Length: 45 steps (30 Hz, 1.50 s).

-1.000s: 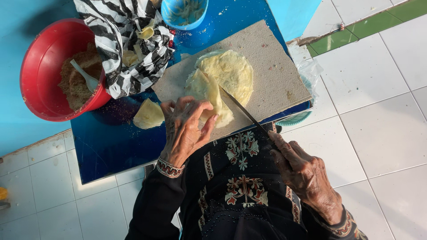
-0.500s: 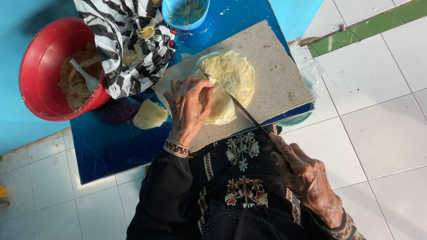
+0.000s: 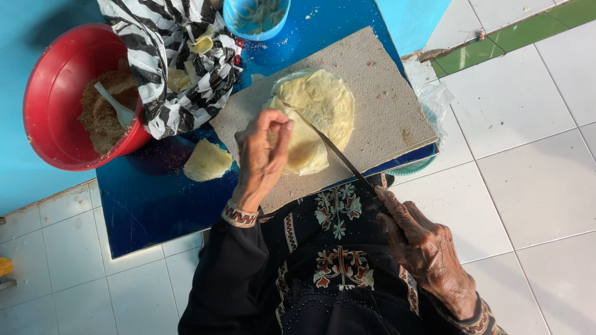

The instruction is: The person sits at a blue table with a stack of thin yellow crepes. They peel a crepe from the stack, cut it with a knife into pieces, fold the pieces, and press brown filling from a red bowl into the folded crepes, arranging the finished pieces on the board.

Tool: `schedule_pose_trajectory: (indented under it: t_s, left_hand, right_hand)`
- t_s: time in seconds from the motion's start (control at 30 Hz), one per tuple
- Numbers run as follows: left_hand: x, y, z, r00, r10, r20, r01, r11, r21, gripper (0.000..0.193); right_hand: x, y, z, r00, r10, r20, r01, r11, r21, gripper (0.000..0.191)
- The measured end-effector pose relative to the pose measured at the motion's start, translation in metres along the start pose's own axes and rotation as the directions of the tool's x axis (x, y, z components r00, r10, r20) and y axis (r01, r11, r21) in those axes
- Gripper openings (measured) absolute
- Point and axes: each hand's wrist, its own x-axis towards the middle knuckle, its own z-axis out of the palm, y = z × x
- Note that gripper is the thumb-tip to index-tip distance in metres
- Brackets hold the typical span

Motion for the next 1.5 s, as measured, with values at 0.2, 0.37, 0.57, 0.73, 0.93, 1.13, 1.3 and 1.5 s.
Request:
schedule_pose_trajectory:
  t_s: [0.2,0.37,0.57,0.73,0.93,1.13,1.3,1.5]
  left_hand:
    - [0.0,-0.016,-0.024,0.994,-0.02,-0.112,0.041,0.981,0.189,0.013]
    - [0.01,-0.019,-0.026,0.998,0.02,-0.06,-0.006,0.974,0.226,0.012]
    - [0.007,0.002,-0.037,0.996,0.089,-0.027,-0.086,0.992,0.088,0.01]
    - [-0.007,0.046,-0.054,0.998,-0.028,0.059,0.031,0.997,-0.067,0.009]
    - [-0.009,0.064,-0.06,0.986,-0.055,0.155,0.076,0.988,-0.133,0.011]
    - [0.013,0.023,-0.042,0.988,-0.004,0.151,0.001,1.0,0.021,0.011]
    - [0.016,0.001,-0.034,0.993,0.106,0.057,-0.111,0.988,0.11,0.016]
    - [0.011,-0.008,-0.028,0.998,-0.022,0.061,0.012,0.987,0.158,0.032]
  right_hand:
    - [-0.001,0.003,0.0,0.999,0.014,0.029,-0.015,0.999,0.033,0.061]
    - [-0.001,0.004,0.001,1.0,0.004,0.014,-0.004,1.0,0.008,0.06]
    - [-0.002,0.007,0.001,0.995,0.073,0.066,-0.074,0.997,0.019,0.061]
    - [-0.003,0.009,0.002,0.996,-0.09,-0.01,0.091,0.994,0.054,0.063]
    - [-0.003,0.008,0.004,0.997,0.067,0.045,-0.068,0.997,0.029,0.062]
    - [-0.004,0.011,0.006,0.994,-0.1,-0.036,0.101,0.995,0.025,0.062]
    - [-0.004,0.012,0.006,1.0,0.014,0.021,-0.015,0.999,0.043,0.063]
    - [-0.004,0.01,0.005,0.999,0.036,0.039,-0.038,0.998,0.046,0.065]
